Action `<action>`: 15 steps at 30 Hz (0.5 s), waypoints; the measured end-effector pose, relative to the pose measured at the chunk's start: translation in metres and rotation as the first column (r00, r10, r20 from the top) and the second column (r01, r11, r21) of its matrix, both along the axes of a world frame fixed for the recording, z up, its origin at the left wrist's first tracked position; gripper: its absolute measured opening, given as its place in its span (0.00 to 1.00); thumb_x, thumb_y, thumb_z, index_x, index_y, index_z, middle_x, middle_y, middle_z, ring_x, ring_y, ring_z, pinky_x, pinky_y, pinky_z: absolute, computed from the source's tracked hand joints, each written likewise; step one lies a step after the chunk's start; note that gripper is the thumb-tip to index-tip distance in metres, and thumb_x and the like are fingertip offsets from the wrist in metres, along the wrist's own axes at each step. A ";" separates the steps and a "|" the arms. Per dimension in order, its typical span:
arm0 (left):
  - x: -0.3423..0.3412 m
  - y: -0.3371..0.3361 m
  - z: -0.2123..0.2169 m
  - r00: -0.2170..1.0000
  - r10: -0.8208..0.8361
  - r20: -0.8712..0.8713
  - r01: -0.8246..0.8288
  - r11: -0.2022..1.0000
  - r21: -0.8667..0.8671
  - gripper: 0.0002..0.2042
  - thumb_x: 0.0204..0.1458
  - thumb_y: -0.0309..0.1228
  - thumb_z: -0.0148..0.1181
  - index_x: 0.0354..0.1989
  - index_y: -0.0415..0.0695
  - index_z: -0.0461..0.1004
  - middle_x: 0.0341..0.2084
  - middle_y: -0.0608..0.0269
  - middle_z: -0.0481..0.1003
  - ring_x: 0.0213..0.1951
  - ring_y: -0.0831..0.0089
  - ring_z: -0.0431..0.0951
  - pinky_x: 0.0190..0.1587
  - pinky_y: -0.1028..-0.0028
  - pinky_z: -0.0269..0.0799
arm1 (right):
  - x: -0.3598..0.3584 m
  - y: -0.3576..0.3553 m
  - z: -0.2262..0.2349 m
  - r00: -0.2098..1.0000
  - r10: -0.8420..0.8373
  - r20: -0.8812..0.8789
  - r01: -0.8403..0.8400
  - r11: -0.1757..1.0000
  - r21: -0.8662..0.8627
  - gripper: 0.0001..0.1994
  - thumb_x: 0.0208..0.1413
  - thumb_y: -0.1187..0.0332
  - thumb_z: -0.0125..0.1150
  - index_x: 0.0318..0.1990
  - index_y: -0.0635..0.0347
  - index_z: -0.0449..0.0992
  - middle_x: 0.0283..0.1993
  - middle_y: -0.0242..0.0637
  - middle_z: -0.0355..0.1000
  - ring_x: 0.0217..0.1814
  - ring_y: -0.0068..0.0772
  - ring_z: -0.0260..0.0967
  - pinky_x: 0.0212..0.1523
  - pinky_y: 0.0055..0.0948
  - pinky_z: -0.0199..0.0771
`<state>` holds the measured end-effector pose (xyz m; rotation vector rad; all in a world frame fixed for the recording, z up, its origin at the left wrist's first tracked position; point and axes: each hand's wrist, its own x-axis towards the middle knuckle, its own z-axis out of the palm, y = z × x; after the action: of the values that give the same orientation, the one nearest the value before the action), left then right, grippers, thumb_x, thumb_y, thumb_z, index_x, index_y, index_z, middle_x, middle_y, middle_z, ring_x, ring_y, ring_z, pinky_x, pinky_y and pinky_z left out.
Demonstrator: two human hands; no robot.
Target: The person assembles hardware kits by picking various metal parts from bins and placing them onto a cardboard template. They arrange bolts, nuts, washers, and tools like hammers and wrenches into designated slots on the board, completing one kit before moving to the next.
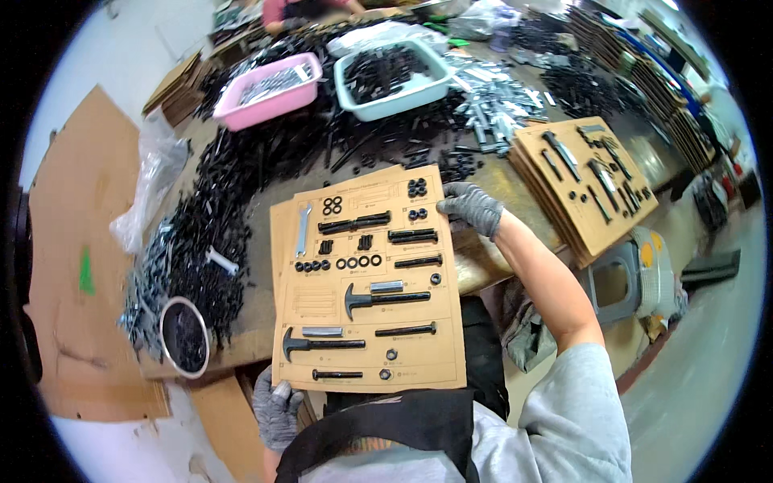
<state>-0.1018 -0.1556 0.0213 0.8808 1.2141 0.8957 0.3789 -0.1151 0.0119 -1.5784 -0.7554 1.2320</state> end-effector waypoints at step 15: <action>0.044 0.082 0.069 0.856 -0.474 0.205 0.427 0.873 0.235 0.25 0.45 0.31 0.63 0.52 0.34 0.65 0.38 0.59 0.74 0.31 0.75 0.76 0.29 0.82 0.75 | -0.011 -0.163 0.135 0.825 -0.544 0.152 0.520 0.837 0.172 0.14 0.52 0.74 0.59 0.47 0.68 0.74 0.34 0.39 0.76 0.26 0.28 0.74 0.22 0.22 0.78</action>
<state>-0.0576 -0.0734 0.0906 1.1038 0.6608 0.7117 0.3683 -0.2783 0.1473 -1.6705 -0.4453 0.6132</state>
